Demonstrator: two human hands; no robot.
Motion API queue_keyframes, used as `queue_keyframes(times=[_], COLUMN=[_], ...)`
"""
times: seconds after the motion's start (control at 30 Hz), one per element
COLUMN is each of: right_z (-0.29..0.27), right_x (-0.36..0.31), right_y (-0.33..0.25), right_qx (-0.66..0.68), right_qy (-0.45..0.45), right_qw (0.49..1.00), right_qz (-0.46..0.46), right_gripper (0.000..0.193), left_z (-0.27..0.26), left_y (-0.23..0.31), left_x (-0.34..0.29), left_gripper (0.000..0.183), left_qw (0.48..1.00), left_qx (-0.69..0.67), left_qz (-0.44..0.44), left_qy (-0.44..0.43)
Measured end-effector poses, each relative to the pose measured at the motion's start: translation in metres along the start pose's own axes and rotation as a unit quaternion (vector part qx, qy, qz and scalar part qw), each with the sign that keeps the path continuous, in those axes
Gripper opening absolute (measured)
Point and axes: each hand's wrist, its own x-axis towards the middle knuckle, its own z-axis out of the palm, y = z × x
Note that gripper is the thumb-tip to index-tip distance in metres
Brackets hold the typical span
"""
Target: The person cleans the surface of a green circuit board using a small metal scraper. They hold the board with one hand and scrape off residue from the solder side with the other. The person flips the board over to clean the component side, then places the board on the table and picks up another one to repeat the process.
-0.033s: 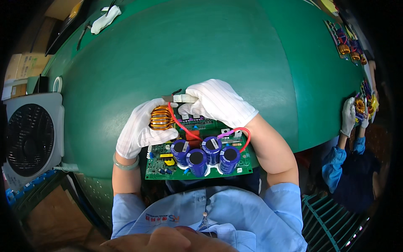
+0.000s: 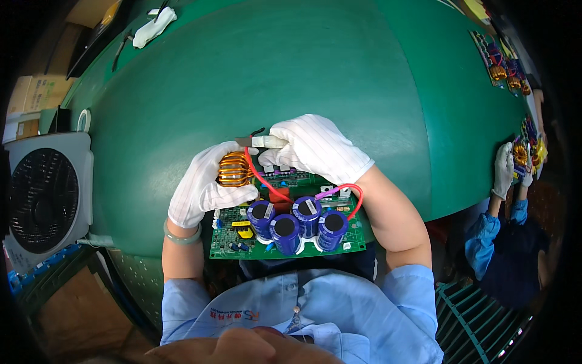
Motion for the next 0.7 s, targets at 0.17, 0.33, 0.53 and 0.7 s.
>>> queue_keyframes(times=[0.17,0.33,0.53,0.7], right_z=[-0.013,-0.037,-0.025,-0.025], right_x=[-0.009,-0.029,-0.029,-0.029], right_y=[0.011,0.005,0.018,0.016], right_qx=[0.036,0.059,0.033,0.055], right_qy=[0.045,-0.005,0.012,-0.023], right_qw=[0.998,0.994,0.999,0.998], right_qz=[-0.011,0.089,-0.011,-0.006], right_gripper=[0.038,0.047,0.040,0.035], left_z=[-0.003,-0.004,-0.007,-0.007], left_y=[0.005,-0.001,0.001,-0.001], left_x=[0.001,0.000,0.001,0.001], left_gripper=[0.078,0.095,0.095,0.095], left_qw=[0.995,0.992,0.990,0.993], left_qx=[-0.069,-0.092,-0.109,-0.095], left_qz=[-0.077,-0.082,-0.082,-0.063], left_qy=[-0.017,-0.022,-0.036,-0.028])
